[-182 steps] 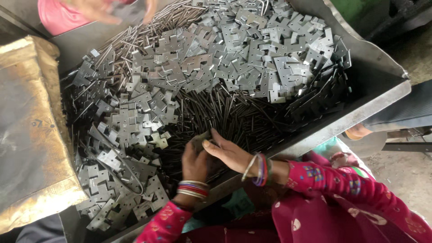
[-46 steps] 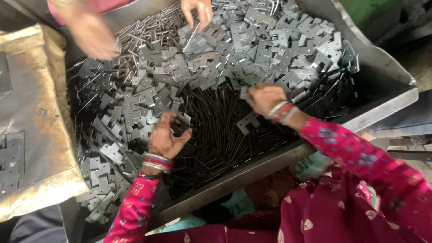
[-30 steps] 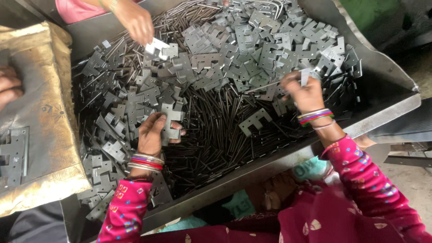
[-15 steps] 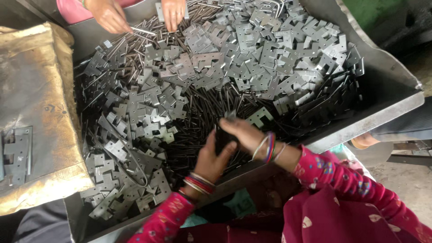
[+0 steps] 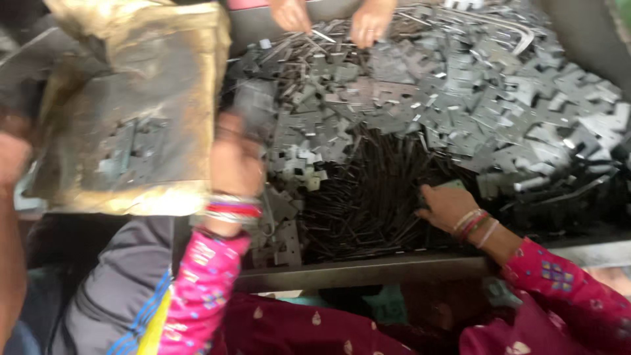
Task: The person inserts metal rods into small metal brackets and places the assembled units into a large bin. The person handles the parts by hand, repeatedly picking up brackets and rods, inserting them, and depositing the finished assemblies.
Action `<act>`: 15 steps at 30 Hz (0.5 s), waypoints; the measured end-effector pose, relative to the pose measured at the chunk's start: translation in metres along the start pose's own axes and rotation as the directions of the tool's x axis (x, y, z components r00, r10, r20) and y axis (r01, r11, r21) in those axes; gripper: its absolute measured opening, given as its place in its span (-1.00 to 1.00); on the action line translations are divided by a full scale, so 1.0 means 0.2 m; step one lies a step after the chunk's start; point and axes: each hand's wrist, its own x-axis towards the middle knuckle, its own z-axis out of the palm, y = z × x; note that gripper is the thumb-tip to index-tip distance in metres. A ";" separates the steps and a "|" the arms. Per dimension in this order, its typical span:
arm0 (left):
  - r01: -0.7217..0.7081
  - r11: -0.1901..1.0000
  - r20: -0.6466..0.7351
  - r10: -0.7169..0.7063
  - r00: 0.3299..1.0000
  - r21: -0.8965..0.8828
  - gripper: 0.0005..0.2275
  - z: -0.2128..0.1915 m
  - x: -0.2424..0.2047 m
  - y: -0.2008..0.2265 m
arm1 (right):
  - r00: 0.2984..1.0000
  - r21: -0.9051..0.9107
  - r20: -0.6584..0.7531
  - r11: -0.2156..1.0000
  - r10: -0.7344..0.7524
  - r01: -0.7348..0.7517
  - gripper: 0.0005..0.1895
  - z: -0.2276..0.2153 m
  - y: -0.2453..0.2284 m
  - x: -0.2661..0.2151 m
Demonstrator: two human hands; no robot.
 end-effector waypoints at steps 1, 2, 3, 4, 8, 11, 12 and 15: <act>0.029 0.921 -0.033 -0.017 0.999 0.387 -0.66 -0.08 0.05 -0.17 | 0.998 -0.008 0.049 1.000 0.026 -0.025 -0.51 0.02 0.00 0.01; 0.096 0.760 -0.027 -0.103 0.994 0.643 -0.74 -0.14 0.12 -0.36 | 0.999 -0.016 0.035 1.000 0.015 -0.014 -0.53 0.04 0.01 0.02; 0.148 0.590 -0.044 -0.186 0.981 0.794 -0.85 -0.21 0.14 -0.54 | 1.000 -0.024 0.022 1.000 0.003 -0.003 -0.54 0.05 0.01 0.04; 0.136 0.476 -0.049 -0.192 0.980 0.869 -0.84 -0.28 0.16 -0.71 | 1.000 -0.028 0.015 1.000 -0.002 0.002 -0.56 0.07 0.01 0.03; 0.190 0.392 -0.051 -0.339 0.939 0.900 -0.67 -0.50 0.13 -1.22 | 1.000 -0.073 0.007 0.997 0.029 -0.028 -0.67 0.08 -0.01 0.02; 0.260 0.368 -0.091 -0.418 0.904 0.893 -0.53 -0.52 0.08 -1.29 | 1.000 -0.066 -0.022 0.998 0.009 -0.010 -0.67 0.05 -0.02 0.02; 0.271 0.396 -0.177 -0.258 0.950 0.877 -0.54 -0.50 0.06 -1.24 | 1.000 -0.060 0.015 0.998 0.020 -0.019 -0.65 0.04 -0.02 0.01; 0.309 0.551 -0.225 -0.216 0.950 0.775 -0.69 -0.40 0.07 -1.00 | 0.998 0.017 -0.065 1.000 0.015 -0.014 -0.61 0.00 -0.01 0.00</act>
